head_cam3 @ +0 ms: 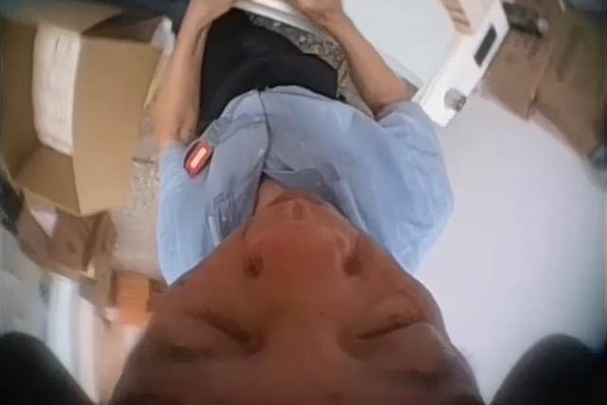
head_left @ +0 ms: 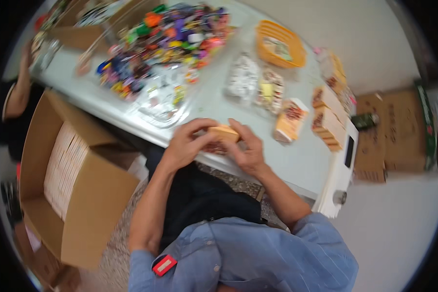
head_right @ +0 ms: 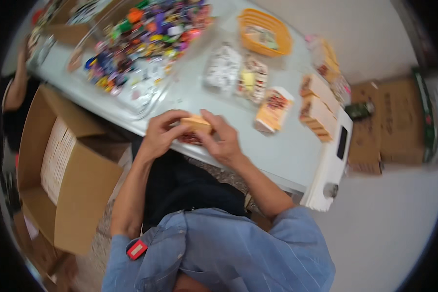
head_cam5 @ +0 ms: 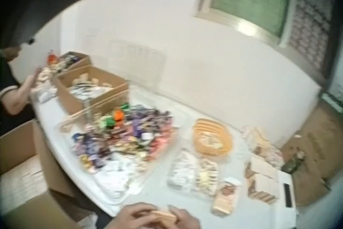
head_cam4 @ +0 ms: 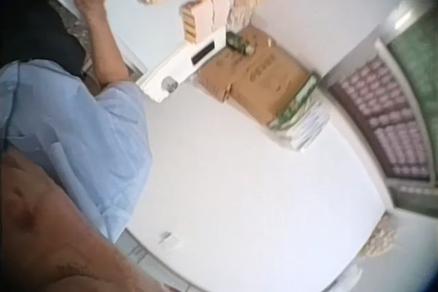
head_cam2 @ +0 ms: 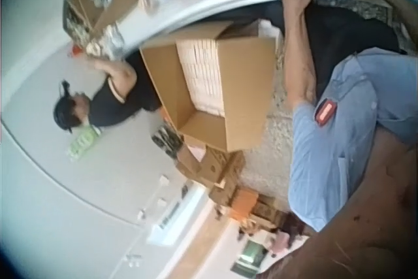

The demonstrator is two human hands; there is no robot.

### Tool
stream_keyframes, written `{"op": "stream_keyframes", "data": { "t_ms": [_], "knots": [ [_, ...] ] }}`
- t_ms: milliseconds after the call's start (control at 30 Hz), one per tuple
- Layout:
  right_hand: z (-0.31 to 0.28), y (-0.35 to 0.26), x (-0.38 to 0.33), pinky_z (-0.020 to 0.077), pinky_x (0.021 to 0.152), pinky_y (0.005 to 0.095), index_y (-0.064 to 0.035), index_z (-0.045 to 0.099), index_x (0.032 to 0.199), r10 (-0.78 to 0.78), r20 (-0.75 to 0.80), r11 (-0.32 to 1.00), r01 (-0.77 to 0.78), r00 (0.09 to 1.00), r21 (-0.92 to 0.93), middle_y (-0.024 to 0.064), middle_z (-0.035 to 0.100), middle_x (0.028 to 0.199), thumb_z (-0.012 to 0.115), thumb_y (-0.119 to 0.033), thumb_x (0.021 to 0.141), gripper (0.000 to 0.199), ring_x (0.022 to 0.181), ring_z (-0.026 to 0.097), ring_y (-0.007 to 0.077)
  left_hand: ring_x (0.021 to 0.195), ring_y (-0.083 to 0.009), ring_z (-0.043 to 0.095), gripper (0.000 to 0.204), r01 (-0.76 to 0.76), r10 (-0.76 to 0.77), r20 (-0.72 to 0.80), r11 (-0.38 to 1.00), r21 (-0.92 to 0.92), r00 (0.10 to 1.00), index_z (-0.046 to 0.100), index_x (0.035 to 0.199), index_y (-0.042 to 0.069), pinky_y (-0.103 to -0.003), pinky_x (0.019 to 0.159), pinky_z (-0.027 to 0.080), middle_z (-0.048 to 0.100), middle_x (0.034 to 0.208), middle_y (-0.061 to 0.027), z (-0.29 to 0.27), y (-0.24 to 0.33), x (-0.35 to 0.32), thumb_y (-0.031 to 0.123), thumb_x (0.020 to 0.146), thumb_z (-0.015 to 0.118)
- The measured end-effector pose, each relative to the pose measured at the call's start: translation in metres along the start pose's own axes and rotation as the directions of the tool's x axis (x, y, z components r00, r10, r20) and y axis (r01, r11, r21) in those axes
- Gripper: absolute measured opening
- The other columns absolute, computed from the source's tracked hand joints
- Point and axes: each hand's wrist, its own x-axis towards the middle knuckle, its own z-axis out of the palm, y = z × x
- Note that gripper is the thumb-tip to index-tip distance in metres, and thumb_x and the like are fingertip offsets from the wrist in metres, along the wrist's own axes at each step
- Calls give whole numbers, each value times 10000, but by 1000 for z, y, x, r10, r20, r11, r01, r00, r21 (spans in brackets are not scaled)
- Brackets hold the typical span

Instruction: Manually packing small colorful items into small product boxes and organizing them into larger shipping containers.

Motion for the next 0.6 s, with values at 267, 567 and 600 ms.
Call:
{"op": "stream_keyframes", "data": {
  "t_ms": [267, 567, 600],
  "knots": [
    [-55, -24, -61, 521, 641, 261, -7, 546, 1281, -41, -162, 981, 9, 986, -195, 85, 660, 956, 786, -38, 857, 488, 724, 624, 103, 907, -130, 661, 349, -9, -17, -176, 989, -147, 984, 616, 1301, -4, -248, 677, 577, 685, 1145, -124, 57, -5, -15, 44, 959, 671],
    [-240, 27, -20, 456, 571, 240, -23, 582, 835, 43, -575, 825, -354, 817, -440, 26, 631, 711, 757, -131, 901, 216, 628, 550, 69, 929, -134, 649, 339, 83, -66, -126, 987, 135, 990, 633, 1285, 0, -269, 717, 570, 690, 1129, -102, 47, -25, -5, 103, 966, 681],
    [-246, 39, -7, 480, 596, 282, -19, 587, 825, 47, -536, 745, -387, 843, -543, 54, 640, 709, 744, -164, 892, 223, 634, 587, 123, 908, -128, 654, 334, 75, -53, -129, 982, 173, 990, 633, 1281, -5, -265, 709, 563, 695, 1114, -93, 46, -28, -7, 103, 969, 680]
  ]
}}
